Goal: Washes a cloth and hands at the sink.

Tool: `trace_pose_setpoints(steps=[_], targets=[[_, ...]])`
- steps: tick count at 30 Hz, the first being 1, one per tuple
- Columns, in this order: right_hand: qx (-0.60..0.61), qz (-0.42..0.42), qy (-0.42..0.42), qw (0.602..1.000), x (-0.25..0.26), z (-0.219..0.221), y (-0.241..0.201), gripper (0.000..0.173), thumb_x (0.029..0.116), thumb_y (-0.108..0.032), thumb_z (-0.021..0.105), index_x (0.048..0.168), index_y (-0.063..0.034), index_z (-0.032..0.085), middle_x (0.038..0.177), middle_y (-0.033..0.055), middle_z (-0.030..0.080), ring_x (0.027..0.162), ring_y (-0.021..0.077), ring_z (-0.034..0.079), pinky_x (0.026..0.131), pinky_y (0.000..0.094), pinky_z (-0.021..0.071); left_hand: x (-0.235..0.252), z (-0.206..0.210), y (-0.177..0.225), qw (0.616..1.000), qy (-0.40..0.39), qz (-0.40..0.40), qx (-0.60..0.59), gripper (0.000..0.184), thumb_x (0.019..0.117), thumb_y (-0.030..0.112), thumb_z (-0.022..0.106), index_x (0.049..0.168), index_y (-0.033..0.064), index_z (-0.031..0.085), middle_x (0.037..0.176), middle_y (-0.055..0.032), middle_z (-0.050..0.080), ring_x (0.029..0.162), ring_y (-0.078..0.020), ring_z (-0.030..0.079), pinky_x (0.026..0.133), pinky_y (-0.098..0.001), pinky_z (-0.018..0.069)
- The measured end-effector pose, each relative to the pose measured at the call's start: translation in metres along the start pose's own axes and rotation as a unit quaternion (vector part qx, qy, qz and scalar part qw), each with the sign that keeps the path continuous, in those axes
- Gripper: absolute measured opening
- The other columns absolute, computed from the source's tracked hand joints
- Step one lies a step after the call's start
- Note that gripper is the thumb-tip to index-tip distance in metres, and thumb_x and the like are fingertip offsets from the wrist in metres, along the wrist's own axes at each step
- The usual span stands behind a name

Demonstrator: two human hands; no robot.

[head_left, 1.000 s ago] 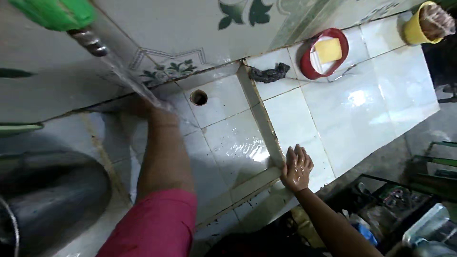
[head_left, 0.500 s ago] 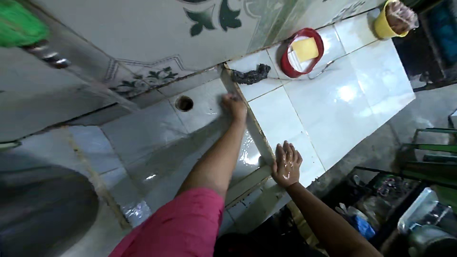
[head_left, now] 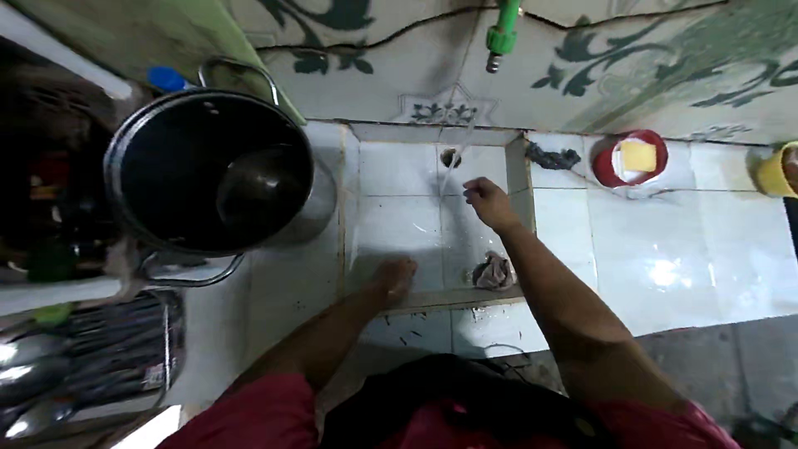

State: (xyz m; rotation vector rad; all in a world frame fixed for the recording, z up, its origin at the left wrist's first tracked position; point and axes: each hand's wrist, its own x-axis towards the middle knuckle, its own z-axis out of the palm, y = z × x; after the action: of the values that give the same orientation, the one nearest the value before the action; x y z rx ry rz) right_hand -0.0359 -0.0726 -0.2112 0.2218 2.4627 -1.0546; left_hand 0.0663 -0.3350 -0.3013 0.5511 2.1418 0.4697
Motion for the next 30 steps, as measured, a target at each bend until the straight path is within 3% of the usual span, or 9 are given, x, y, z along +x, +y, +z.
trace_pose_setpoints(steps=[3, 6, 9, 12, 16, 20, 23, 27, 30], targets=[[-0.223, 0.087, -0.174, 0.955, 0.014, 0.013, 0.019, 0.042, 0.0982, -0.026, 0.068, 0.127, 0.0042, 0.064, 0.123, 0.0282, 0.067, 0.12, 0.0448, 0.062, 0.102, 0.0673, 0.0457, -0.01, -0.021, -0.009, 0.992, 0.08, -0.101, 0.012, 0.071, 0.0881, 0.033, 0.079, 0.147, 0.0046, 0.051, 0.155, -0.0226, 0.043, 0.144, -0.0431, 0.038, 0.116, -0.0579, 0.0355], [-0.309, 0.193, -0.307, 0.879, -0.046, 0.056, 0.075, 0.059, 0.0896, -0.033, 0.077, 0.135, 0.0007, 0.061, 0.139, 0.0279, 0.058, 0.13, 0.0467, 0.054, 0.105, 0.0684, 0.0431, -0.009, -0.017, -0.028, 0.982, 0.146, -0.117, 0.02, 0.096, 0.0874, 0.053, 0.075, 0.158, 0.0018, 0.034, 0.166, -0.0289, 0.018, 0.153, -0.0477, 0.019, 0.122, -0.0615, 0.0225], [-0.278, 0.178, -0.261, 0.907, -0.067, 0.086, 0.065, 0.056, 0.0948, -0.026, 0.068, 0.142, 0.0003, 0.054, 0.149, 0.0273, 0.049, 0.133, 0.0456, 0.053, 0.103, 0.0643, 0.0469, 0.025, -0.027, -0.044, 0.969, 0.22, -0.111, 0.024, 0.098, 0.0946, 0.062, 0.061, 0.16, -0.0021, 0.025, 0.168, -0.0308, 0.009, 0.156, -0.0474, 0.007, 0.124, -0.0633, 0.0098], [-0.124, 0.14, -0.199, 0.962, -0.028, 0.087, 0.023, 0.045, 0.0995, -0.025, 0.064, 0.139, -0.0033, 0.058, 0.141, 0.0229, 0.058, 0.132, 0.0373, 0.056, 0.111, 0.0568, 0.0443, 0.073, -0.066, -0.043, 0.971, 0.217, -0.103, 0.002, 0.091, 0.1, 0.057, 0.055, 0.162, 0.0007, 0.021, 0.171, -0.0217, 0.005, 0.159, -0.0392, 0.0, 0.125, -0.0623, 0.0012], [0.029, 0.038, -0.062, 0.997, 0.028, 0.051, -0.022, 0.029, 0.0988, -0.015, 0.065, 0.125, -0.0024, 0.068, 0.126, 0.0231, 0.065, 0.115, 0.0374, 0.065, 0.1, 0.0602, 0.0509, 0.093, -0.117, 0.02, 0.941, 0.165, 0.008, -0.296, 0.055, 0.114, 0.036, 0.028, 0.145, -0.0027, 0.052, 0.148, -0.0248, 0.053, 0.142, -0.0371, 0.047, 0.119, -0.0565, 0.0326], [0.254, 0.042, 0.01, 0.966, 0.046, -0.003, -0.06, 0.029, 0.1056, -0.018, 0.056, 0.125, 0.0022, 0.062, 0.109, 0.0172, 0.066, 0.094, 0.0223, 0.065, 0.086, 0.043, 0.055, 0.106, -0.142, 0.058, 0.721, 0.142, 0.018, -0.678, 0.074, 0.1065, 0.063, 0.023, 0.152, 0.0095, 0.044, 0.148, -0.0164, 0.053, 0.137, -0.0304, 0.05, 0.111, -0.0554, 0.0413], [0.201, 0.025, 0.053, 0.978, 0.048, -0.031, -0.078, 0.035, 0.1078, -0.029, 0.053, 0.118, 0.0016, 0.067, 0.106, 0.0158, 0.069, 0.096, 0.0218, 0.065, 0.089, 0.0447, 0.0538, 0.108, -0.171, 0.077, 0.609, 0.138, 0.125, -0.771, 0.068, 0.1066, 0.062, 0.02, 0.144, 0.0141, 0.05, 0.13, -0.0091, 0.063, 0.117, -0.0236, 0.061, 0.097, -0.0491, 0.0524], [0.027, -0.046, 0.096, 0.994, 0.027, -0.069, -0.104, 0.042, 0.1064, -0.036, 0.055, 0.117, 0.0014, 0.07, 0.127, 0.0222, 0.062, 0.115, 0.0355, 0.062, 0.1, 0.059, 0.0491, 0.103, -0.201, 0.093, 0.621, 0.138, 0.095, -0.766, 0.045, 0.1104, 0.047, 0.034, 0.129, 0.0127, 0.058, 0.109, -0.0046, 0.066, 0.095, -0.0161, 0.065, 0.084, -0.035, 0.0553], [0.112, -0.089, 0.082, 0.986, 0.022, -0.083, -0.117, 0.035, 0.1074, -0.032, 0.054, 0.107, 0.0009, 0.068, 0.101, 0.0122, 0.067, 0.09, 0.0191, 0.062, 0.083, 0.0427, 0.0515, 0.103, -0.204, 0.091, 0.653, 0.115, -0.013, -0.749, 0.041, 0.111, 0.043, 0.033, 0.126, 0.0132, 0.057, 0.105, -0.0064, 0.067, 0.089, -0.0173, 0.066, 0.077, -0.0326, 0.0562]])
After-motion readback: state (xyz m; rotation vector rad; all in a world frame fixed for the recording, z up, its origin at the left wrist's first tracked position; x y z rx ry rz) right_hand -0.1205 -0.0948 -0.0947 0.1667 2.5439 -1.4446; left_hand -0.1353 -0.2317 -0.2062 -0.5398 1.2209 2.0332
